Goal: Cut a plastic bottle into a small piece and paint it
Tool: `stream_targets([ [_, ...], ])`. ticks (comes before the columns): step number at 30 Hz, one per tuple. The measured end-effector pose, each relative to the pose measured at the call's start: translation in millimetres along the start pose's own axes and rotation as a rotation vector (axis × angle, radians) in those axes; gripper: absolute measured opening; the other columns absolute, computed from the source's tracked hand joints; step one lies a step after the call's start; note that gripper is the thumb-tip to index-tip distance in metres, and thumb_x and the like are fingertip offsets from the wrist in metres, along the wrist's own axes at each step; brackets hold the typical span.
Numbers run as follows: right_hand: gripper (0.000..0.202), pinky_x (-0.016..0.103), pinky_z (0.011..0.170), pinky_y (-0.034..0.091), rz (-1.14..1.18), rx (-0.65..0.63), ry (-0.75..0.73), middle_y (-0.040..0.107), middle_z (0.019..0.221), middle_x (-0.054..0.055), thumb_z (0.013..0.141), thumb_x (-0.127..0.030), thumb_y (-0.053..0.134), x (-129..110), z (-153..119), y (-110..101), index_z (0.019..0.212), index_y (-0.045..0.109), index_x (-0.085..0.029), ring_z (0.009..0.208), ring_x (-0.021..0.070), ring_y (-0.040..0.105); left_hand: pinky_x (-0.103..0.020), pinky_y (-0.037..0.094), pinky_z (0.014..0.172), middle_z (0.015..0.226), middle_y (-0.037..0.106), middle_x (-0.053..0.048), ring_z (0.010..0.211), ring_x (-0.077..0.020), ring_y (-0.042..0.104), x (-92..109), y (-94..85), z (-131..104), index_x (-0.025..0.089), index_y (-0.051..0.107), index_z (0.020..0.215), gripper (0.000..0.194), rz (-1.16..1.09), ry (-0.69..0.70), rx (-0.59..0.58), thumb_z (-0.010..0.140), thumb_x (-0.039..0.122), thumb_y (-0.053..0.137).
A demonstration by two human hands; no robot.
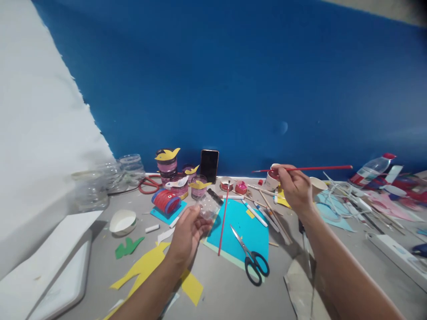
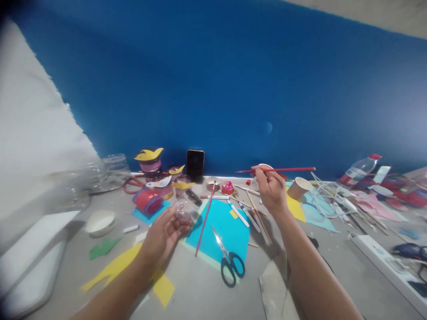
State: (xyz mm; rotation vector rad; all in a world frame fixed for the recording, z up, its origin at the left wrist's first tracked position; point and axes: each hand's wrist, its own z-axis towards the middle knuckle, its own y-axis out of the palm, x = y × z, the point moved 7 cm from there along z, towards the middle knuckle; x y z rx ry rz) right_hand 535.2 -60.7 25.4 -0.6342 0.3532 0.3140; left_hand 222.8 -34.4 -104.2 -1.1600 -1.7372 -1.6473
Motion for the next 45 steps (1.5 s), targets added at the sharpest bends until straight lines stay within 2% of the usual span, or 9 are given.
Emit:
stream_targets([
  [3, 0.043, 0.031, 0.073, 0.055, -0.038, -0.07, 0.033, 0.076, 0.08, 0.007, 0.106, -0.045, 0.042, 1.1, 18.5, 12.9, 0.093, 0.073, -0.018, 0.076, 0.0218, 0.074, -0.03, 0.055, 0.073, 0.09, 0.077, -0.006, 0.078, -0.0202, 0.073, -0.7, -0.1, 0.0, 0.017, 0.065, 0.107, 0.05, 0.006, 0.013, -0.006, 0.078, 0.052, 0.084],
  [5, 0.039, 0.033, 0.074, 0.054, -0.087, -0.115, 0.032, 0.075, 0.078, 0.007, 0.104, -0.042, 0.046, 1.4, 23.2, 27.1, 0.089, 0.072, -0.018, 0.077, 0.0235, 0.073, -0.03, 0.055, 0.071, 0.088, 0.076, -0.005, 0.077, -0.0198, 0.073, -0.8, -0.3, -1.3, 0.017, 0.065, 0.104, 0.05, 0.009, 0.013, 0.001, 0.076, 0.051, 0.086],
  [8, 0.034, 0.034, 0.077, 0.054, -0.158, -0.197, 0.009, 0.076, 0.088, 0.01, 0.104, -0.038, 0.05, 3.1, 17.6, 50.7, 0.09, 0.073, -0.017, 0.082, 0.0237, 0.072, -0.028, 0.054, 0.069, 0.085, 0.075, -0.004, 0.074, -0.019, 0.071, 1.0, 0.7, -4.7, 0.017, 0.065, 0.098, 0.047, 0.019, 0.026, 0.009, 0.074, 0.051, 0.088],
  [12, 0.027, 0.038, 0.083, 0.06, -0.237, -0.31, -0.035, 0.073, 0.109, 0.008, 0.103, -0.04, 0.062, 10.3, 3.8, 70.1, 0.113, 0.07, -0.016, 0.091, 0.0196, 0.071, -0.027, 0.054, 0.067, 0.085, 0.075, -0.004, 0.073, -0.0177, 0.07, 1.6, 1.7, -6.9, 0.017, 0.067, 0.097, 0.046, 0.012, 0.016, 0.024, 0.075, 0.052, 0.088],
  [16, 0.028, 0.034, 0.081, 0.055, -0.303, -0.361, -0.106, 0.078, 0.1, 0.01, 0.106, -0.032, 0.051, 14.2, -0.1, 72.5, 0.108, 0.075, -0.017, 0.088, 0.022, 0.071, -0.026, 0.054, 0.063, 0.078, 0.071, 0.0, 0.068, -0.0152, 0.067, -2.3, -1.6, -4.3, 0.018, 0.066, 0.091, 0.044, -0.016, -0.021, 0.055, 0.073, 0.05, 0.089],
  [25, 0.037, 0.036, 0.083, 0.049, -0.408, -0.472, -0.226, 0.075, 0.117, 0.016, 0.099, -0.013, 0.042, 8.3, -4.7, 79.2, 0.116, 0.075, -0.017, 0.096, 0.0272, 0.066, -0.025, 0.054, 0.061, 0.081, 0.071, 0.001, 0.067, -0.0138, 0.066, -6.3, -2.7, -4.0, 0.019, 0.065, 0.095, 0.047, -0.003, -0.048, 0.077, 0.073, 0.053, 0.089],
  [28, 0.034, 0.036, 0.081, 0.047, -0.424, -0.473, -0.199, 0.075, 0.113, 0.017, 0.101, -0.016, 0.042, 9.1, -3.0, 80.7, 0.114, 0.073, -0.016, 0.094, 0.0271, 0.066, -0.025, 0.054, 0.061, 0.08, 0.071, 0.0, 0.068, -0.0146, 0.066, -6.3, -2.6, -4.7, 0.019, 0.064, 0.096, 0.048, 0.01, -0.056, 0.09, 0.074, 0.054, 0.088],
  [34, 0.038, 0.031, 0.068, 0.042, -0.405, -0.459, -0.088, 0.074, 0.085, 0.012, 0.107, -0.033, 0.038, 13.3, 0.7, 85.8, 0.104, 0.071, -0.014, 0.076, 0.0233, 0.066, -0.025, 0.053, 0.061, 0.079, 0.069, 0.001, 0.067, -0.0145, 0.065, -7.5, -3.5, -3.4, 0.019, 0.064, 0.095, 0.047, 0.015, -0.053, 0.079, 0.075, 0.054, 0.088],
  [45, 0.035, 0.03, 0.069, 0.042, -0.325, -0.482, -0.023, 0.077, 0.09, 0.012, 0.105, -0.034, 0.043, 7.4, 0.8, 84.8, 0.101, 0.073, -0.018, 0.08, 0.0235, 0.069, -0.025, 0.052, 0.058, 0.078, 0.069, 0.001, 0.065, -0.0147, 0.064, -9.7, -5.0, -0.6, 0.019, 0.064, 0.095, 0.053, 0.038, -0.05, 0.07, 0.071, 0.059, 0.088],
])
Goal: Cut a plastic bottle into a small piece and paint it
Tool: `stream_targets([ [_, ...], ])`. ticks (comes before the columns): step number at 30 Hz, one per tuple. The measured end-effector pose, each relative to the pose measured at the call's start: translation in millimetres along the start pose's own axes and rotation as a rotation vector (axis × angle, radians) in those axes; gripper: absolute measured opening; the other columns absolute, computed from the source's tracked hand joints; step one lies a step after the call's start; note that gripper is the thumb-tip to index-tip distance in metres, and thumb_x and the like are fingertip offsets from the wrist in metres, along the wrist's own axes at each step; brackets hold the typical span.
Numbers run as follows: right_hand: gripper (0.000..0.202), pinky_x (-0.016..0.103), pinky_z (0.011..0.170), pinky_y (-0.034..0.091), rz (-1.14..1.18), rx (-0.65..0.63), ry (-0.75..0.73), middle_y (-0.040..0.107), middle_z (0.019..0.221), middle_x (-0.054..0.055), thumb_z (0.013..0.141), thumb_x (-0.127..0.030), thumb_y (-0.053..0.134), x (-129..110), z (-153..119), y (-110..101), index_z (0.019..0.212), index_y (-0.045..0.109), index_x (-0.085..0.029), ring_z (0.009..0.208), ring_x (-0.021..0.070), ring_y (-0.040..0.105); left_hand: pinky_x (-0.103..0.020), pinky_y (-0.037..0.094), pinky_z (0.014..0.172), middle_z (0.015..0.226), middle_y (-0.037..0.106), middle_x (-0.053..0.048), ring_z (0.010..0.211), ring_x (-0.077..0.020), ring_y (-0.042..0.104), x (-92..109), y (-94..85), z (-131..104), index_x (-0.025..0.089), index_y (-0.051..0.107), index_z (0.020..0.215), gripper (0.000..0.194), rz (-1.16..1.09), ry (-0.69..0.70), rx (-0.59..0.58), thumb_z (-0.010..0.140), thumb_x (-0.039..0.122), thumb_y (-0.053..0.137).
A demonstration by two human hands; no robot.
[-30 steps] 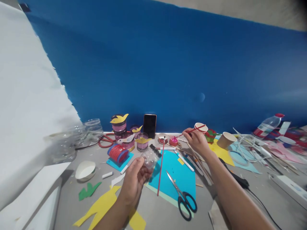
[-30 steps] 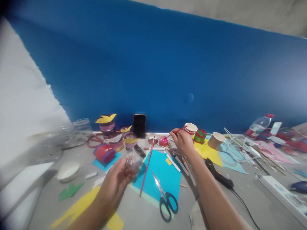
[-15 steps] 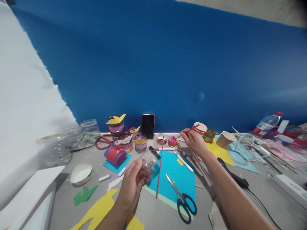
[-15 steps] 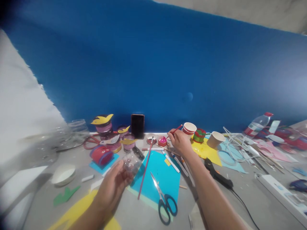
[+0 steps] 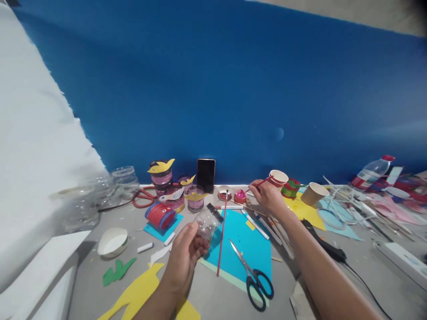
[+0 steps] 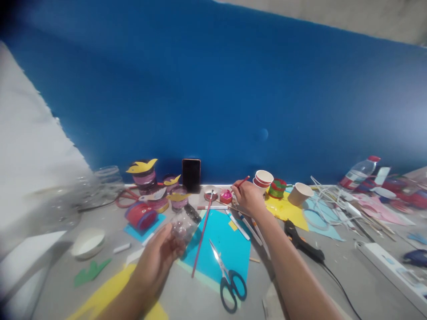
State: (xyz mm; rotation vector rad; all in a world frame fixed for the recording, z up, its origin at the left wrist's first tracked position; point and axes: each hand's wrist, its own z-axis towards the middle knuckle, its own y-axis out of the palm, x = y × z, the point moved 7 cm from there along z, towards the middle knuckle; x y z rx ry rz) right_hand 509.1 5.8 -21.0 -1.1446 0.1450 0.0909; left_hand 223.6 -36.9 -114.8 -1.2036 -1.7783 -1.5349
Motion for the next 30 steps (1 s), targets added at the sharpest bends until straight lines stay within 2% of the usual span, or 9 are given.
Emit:
stream_targets([
  [5, 0.032, 0.03, 0.069, 0.043, 0.045, -0.017, 0.017, 0.078, 0.092, 0.011, 0.103, -0.031, 0.045, 2.1, 0.3, 4.3, 0.096, 0.074, -0.018, 0.081, 0.0232, 0.069, -0.025, 0.051, 0.056, 0.079, 0.068, 0.001, 0.065, -0.0143, 0.063, -1.2, 0.3, 1.2, 0.019, 0.063, 0.095, 0.05, -0.001, 0.009, -0.033, 0.074, 0.057, 0.087],
  [10, 0.033, 0.033, 0.079, 0.05, 0.114, 0.002, 0.03, 0.076, 0.096, 0.011, 0.106, -0.035, 0.045, 5.8, 0.2, 4.7, 0.102, 0.074, -0.019, 0.091, 0.0246, 0.071, -0.024, 0.05, 0.055, 0.077, 0.067, 0.001, 0.064, -0.0139, 0.062, -1.5, 0.1, 2.2, 0.019, 0.062, 0.093, 0.051, -0.002, 0.015, -0.035, 0.073, 0.058, 0.088],
  [13, 0.028, 0.038, 0.087, 0.056, 0.158, -0.002, 0.046, 0.074, 0.111, 0.012, 0.106, -0.037, 0.055, 9.9, 0.5, 8.2, 0.113, 0.072, -0.017, 0.099, 0.0237, 0.071, -0.024, 0.051, 0.055, 0.077, 0.067, 0.001, 0.063, -0.0141, 0.062, -1.4, 0.2, 1.8, 0.019, 0.062, 0.093, 0.052, 0.0, 0.004, -0.031, 0.072, 0.058, 0.089],
  [16, 0.036, 0.046, 0.093, 0.06, 0.212, -0.008, 0.069, 0.067, 0.13, 0.011, 0.101, -0.038, 0.066, 14.7, 0.9, 13.5, 0.13, 0.064, -0.017, 0.109, 0.0245, 0.069, -0.025, 0.052, 0.056, 0.076, 0.067, 0.001, 0.064, -0.0145, 0.062, -0.8, 0.3, 0.8, 0.019, 0.062, 0.093, 0.052, 0.0, -0.003, -0.031, 0.071, 0.057, 0.089],
  [20, 0.035, 0.046, 0.095, 0.06, 0.295, 0.028, 0.137, 0.065, 0.135, 0.011, 0.102, -0.038, 0.065, 26.1, 1.8, 13.0, 0.132, 0.064, -0.02, 0.113, 0.0245, 0.068, -0.025, 0.053, 0.056, 0.077, 0.067, 0.001, 0.064, -0.0147, 0.063, -0.6, 0.0, 0.4, 0.019, 0.061, 0.093, 0.051, -0.006, -0.001, -0.031, 0.072, 0.056, 0.089],
  [22, 0.033, 0.044, 0.092, 0.061, 0.339, 0.072, 0.196, 0.068, 0.127, 0.01, 0.102, -0.039, 0.065, 35.3, 1.8, 8.7, 0.127, 0.066, -0.018, 0.107, 0.0227, 0.07, -0.025, 0.054, 0.057, 0.078, 0.068, 0.0, 0.065, -0.0148, 0.064, -0.9, -0.3, 0.5, 0.019, 0.061, 0.094, 0.05, -0.012, -0.001, -0.027, 0.073, 0.056, 0.088],
  [23, 0.031, 0.042, 0.088, 0.061, 0.361, 0.1, 0.226, 0.072, 0.117, 0.008, 0.102, -0.04, 0.064, 40.4, 1.6, 6.2, 0.12, 0.068, -0.016, 0.1, 0.0218, 0.071, -0.025, 0.054, 0.058, 0.079, 0.069, 0.0, 0.066, -0.0149, 0.065, -1.1, -0.6, 0.6, 0.019, 0.062, 0.095, 0.05, -0.017, -0.001, -0.022, 0.074, 0.055, 0.088],
  [27, 0.046, 0.032, 0.068, 0.051, 0.456, 0.234, 0.335, 0.071, 0.069, 0.005, 0.101, -0.05, 0.052, 60.2, -0.1, -3.3, 0.077, 0.072, -0.015, 0.071, 0.0221, 0.07, -0.025, 0.057, 0.062, 0.084, 0.071, 0.0, 0.069, -0.015, 0.067, -1.0, -1.0, 0.6, 0.019, 0.063, 0.099, 0.049, -0.043, -0.001, -0.011, 0.074, 0.053, 0.089],
  [30, 0.05, 0.031, 0.061, 0.044, 0.524, 0.317, 0.402, 0.07, 0.061, 0.006, 0.094, -0.055, 0.053, 71.1, -1.6, -7.1, 0.067, 0.07, -0.017, 0.064, 0.0226, 0.067, -0.026, 0.058, 0.064, 0.087, 0.073, -0.001, 0.072, -0.0158, 0.069, 0.3, 1.2, 0.1, 0.019, 0.064, 0.1, 0.049, -0.052, -0.005, -0.03, 0.074, 0.05, 0.09],
])
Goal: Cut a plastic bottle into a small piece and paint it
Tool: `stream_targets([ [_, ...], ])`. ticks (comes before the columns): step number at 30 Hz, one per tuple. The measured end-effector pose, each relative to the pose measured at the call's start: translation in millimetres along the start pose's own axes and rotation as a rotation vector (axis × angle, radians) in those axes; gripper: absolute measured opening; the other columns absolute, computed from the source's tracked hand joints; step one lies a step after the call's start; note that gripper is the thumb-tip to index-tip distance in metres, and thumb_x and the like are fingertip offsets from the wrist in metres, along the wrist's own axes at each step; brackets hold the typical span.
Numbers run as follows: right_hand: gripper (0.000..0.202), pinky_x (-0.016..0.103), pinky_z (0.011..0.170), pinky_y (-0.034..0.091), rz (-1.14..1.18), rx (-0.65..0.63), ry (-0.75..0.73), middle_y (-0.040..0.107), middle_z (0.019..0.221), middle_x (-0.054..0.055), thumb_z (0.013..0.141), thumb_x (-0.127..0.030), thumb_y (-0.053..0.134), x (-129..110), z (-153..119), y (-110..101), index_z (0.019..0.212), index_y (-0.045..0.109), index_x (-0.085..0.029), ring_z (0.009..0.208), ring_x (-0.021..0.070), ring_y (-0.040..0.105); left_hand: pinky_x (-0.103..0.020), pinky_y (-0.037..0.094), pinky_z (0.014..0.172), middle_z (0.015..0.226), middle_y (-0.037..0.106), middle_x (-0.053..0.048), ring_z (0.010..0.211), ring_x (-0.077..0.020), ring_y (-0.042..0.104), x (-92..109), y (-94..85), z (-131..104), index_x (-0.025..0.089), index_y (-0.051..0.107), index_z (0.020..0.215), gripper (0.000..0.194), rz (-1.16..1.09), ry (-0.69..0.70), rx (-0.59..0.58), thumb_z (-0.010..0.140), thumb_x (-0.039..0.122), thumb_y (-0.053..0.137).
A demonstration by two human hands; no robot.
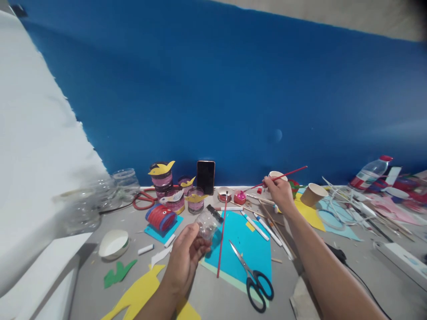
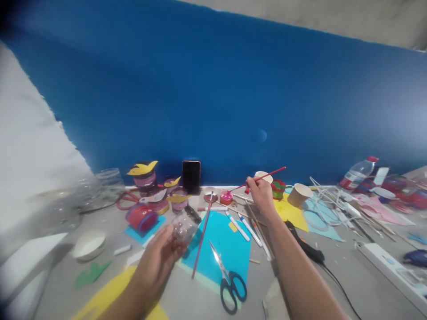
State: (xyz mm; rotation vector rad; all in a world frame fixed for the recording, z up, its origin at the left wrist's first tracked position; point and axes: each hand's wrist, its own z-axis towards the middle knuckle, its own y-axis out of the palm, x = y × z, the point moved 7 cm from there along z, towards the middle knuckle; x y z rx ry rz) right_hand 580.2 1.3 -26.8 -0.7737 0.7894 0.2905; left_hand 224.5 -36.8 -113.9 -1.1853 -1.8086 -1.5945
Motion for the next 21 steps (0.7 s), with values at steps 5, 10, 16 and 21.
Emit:
stream_targets([
  [5, 0.049, 0.031, 0.06, 0.042, 0.103, 0.093, 0.057, 0.069, 0.058, 0.006, 0.088, -0.058, 0.056, 5.1, 1.3, -9.0, 0.063, 0.071, -0.019, 0.062, 0.0218, 0.064, -0.029, 0.06, 0.071, 0.095, 0.075, -0.005, 0.079, -0.0182, 0.072, 1.8, 1.9, -0.3, 0.018, 0.065, 0.103, 0.048, -0.006, 0.009, -0.001, 0.073, 0.045, 0.091],
  [10, 0.047, 0.03, 0.058, 0.045, 0.216, 0.151, 0.097, 0.07, 0.058, 0.006, 0.085, -0.059, 0.065, 1.3, 1.1, -18.4, 0.066, 0.075, -0.017, 0.057, 0.0197, 0.062, -0.031, 0.062, 0.074, 0.094, 0.077, -0.006, 0.082, -0.0201, 0.073, -0.1, -2.5, 3.2, 0.018, 0.064, 0.108, 0.045, -0.018, 0.024, 0.01, 0.078, 0.04, 0.088],
  [16, 0.053, 0.025, 0.047, 0.042, 0.452, 0.128, 0.11, 0.072, 0.063, 0.006, 0.082, -0.068, 0.07, -43.3, -14.3, -27.7, 0.078, 0.074, -0.015, 0.049, 0.0135, 0.055, -0.031, 0.062, 0.069, 0.084, 0.077, -0.013, 0.076, -0.0224, 0.076, -5.6, 4.1, 0.1, 0.012, 0.067, 0.101, 0.018, -0.157, -0.141, 0.024, 0.098, 0.029, 0.066],
  [21, 0.045, 0.023, 0.045, 0.042, 0.643, 0.028, -0.007, 0.069, 0.058, 0.003, 0.079, -0.059, 0.083, -101.4, -52.0, -30.5, 0.073, 0.073, -0.016, 0.048, 0.0115, 0.055, -0.031, 0.063, 0.073, 0.088, 0.078, -0.019, 0.079, -0.0222, 0.077, -11.3, 13.8, -9.0, 0.007, 0.07, 0.096, 0.031, -0.262, -0.312, 0.034, 0.106, 0.029, 0.05],
])
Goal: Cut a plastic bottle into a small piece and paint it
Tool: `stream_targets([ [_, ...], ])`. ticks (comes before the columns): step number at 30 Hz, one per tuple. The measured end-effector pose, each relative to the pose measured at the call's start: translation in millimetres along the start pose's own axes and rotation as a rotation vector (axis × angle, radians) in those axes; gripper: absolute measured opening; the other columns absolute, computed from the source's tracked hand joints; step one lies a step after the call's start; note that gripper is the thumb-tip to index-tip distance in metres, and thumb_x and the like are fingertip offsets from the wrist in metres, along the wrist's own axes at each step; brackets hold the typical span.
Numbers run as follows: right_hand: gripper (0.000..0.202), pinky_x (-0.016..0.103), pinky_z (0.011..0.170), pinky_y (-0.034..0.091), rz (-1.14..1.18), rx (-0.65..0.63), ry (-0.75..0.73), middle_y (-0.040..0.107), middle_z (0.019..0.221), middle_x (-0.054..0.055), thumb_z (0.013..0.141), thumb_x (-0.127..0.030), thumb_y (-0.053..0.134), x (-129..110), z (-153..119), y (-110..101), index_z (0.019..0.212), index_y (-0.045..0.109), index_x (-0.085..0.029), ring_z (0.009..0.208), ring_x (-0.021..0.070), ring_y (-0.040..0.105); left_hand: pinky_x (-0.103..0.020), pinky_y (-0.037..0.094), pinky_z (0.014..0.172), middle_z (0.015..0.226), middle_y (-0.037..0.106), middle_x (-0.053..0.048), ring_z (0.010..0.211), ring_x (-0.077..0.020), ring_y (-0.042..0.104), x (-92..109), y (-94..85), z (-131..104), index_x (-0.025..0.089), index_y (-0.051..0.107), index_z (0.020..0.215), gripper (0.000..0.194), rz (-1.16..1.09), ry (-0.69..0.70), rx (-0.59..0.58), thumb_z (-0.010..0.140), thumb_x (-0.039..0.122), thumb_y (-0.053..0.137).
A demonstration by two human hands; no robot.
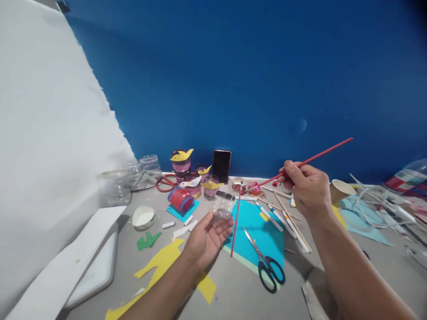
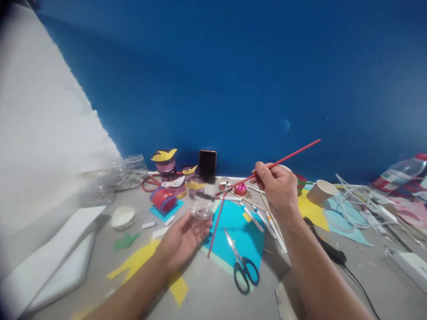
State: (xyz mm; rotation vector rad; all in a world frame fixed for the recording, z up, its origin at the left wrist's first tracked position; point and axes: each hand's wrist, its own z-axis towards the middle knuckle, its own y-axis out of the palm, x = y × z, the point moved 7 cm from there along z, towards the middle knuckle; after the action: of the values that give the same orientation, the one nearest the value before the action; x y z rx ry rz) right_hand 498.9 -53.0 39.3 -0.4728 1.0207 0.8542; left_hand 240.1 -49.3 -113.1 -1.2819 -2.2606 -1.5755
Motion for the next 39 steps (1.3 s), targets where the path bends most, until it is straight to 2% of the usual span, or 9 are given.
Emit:
stream_targets([
  [5, 0.036, 0.022, 0.044, 0.046, -0.184, -0.083, -0.151, 0.07, 0.056, 0.003, 0.085, -0.05, 0.081, -36.5, -33.3, 19.9, 0.07, 0.075, -0.017, 0.048, 0.0135, 0.062, -0.032, 0.063, 0.075, 0.097, 0.079, -0.022, 0.082, -0.0238, 0.079, -5.7, 1.7, -2.2, 0.006, 0.07, 0.096, 0.037, -0.01, -0.054, -0.024, 0.107, 0.033, 0.048],
  [9, 0.034, 0.021, 0.042, 0.046, -0.257, -0.083, -0.273, 0.068, 0.053, 0.001, 0.087, -0.045, 0.078, -51.6, -45.4, 26.1, 0.067, 0.075, -0.018, 0.045, 0.0129, 0.061, -0.033, 0.062, 0.076, 0.102, 0.079, -0.023, 0.085, -0.0247, 0.079, -9.6, 1.2, -2.3, 0.007, 0.069, 0.1, 0.037, -0.024, -0.077, -0.041, 0.108, 0.035, 0.047],
  [17, 0.032, 0.022, 0.043, 0.047, -0.313, -0.12, -0.379, 0.071, 0.056, 0.002, 0.09, -0.042, 0.075, -58.3, -56.3, 34.4, 0.067, 0.075, -0.019, 0.047, 0.0135, 0.062, -0.032, 0.06, 0.073, 0.089, 0.076, -0.015, 0.081, -0.0221, 0.076, -10.9, -2.3, -7.3, 0.01, 0.068, 0.092, 0.03, -0.069, -0.052, -0.011, 0.106, 0.032, 0.051],
  [23, 0.029, 0.02, 0.04, 0.042, -0.319, -0.163, -0.397, 0.069, 0.054, 0.001, 0.089, -0.038, 0.074, -64.4, -61.9, 40.9, 0.067, 0.076, -0.02, 0.044, 0.0113, 0.057, -0.031, 0.06, 0.073, 0.085, 0.075, -0.015, 0.079, -0.0218, 0.075, -10.0, 0.1, -11.0, 0.009, 0.068, 0.096, 0.027, -0.073, -0.059, -0.006, 0.105, 0.03, 0.054],
  [29, 0.035, 0.022, 0.042, 0.045, -0.342, -0.163, -0.408, 0.071, 0.058, 0.002, 0.091, -0.042, 0.073, -62.2, -59.3, 37.3, 0.065, 0.074, -0.02, 0.047, 0.0126, 0.06, -0.032, 0.062, 0.074, 0.086, 0.075, -0.016, 0.08, -0.0229, 0.076, -8.5, 0.6, -11.0, 0.01, 0.066, 0.1, 0.027, -0.069, -0.054, -0.015, 0.106, 0.031, 0.051],
  [33, 0.029, 0.022, 0.044, 0.048, -0.353, -0.147, -0.425, 0.072, 0.06, 0.002, 0.092, -0.039, 0.074, -63.5, -61.2, 34.7, 0.07, 0.076, -0.02, 0.049, 0.0129, 0.062, -0.032, 0.062, 0.074, 0.086, 0.076, -0.016, 0.079, -0.0226, 0.077, -8.8, 0.2, -10.2, 0.009, 0.066, 0.103, 0.029, -0.073, -0.056, -0.014, 0.107, 0.032, 0.049],
  [39, 0.03, 0.023, 0.043, 0.046, -0.332, -0.216, -0.446, 0.072, 0.059, 0.001, 0.092, -0.039, 0.072, -68.5, -67.7, 44.4, 0.069, 0.076, -0.02, 0.047, 0.0128, 0.061, -0.031, 0.061, 0.072, 0.084, 0.075, -0.014, 0.076, -0.0211, 0.076, -10.5, -0.4, -10.0, 0.011, 0.066, 0.103, 0.024, -0.077, -0.052, -0.018, 0.106, 0.03, 0.052],
])
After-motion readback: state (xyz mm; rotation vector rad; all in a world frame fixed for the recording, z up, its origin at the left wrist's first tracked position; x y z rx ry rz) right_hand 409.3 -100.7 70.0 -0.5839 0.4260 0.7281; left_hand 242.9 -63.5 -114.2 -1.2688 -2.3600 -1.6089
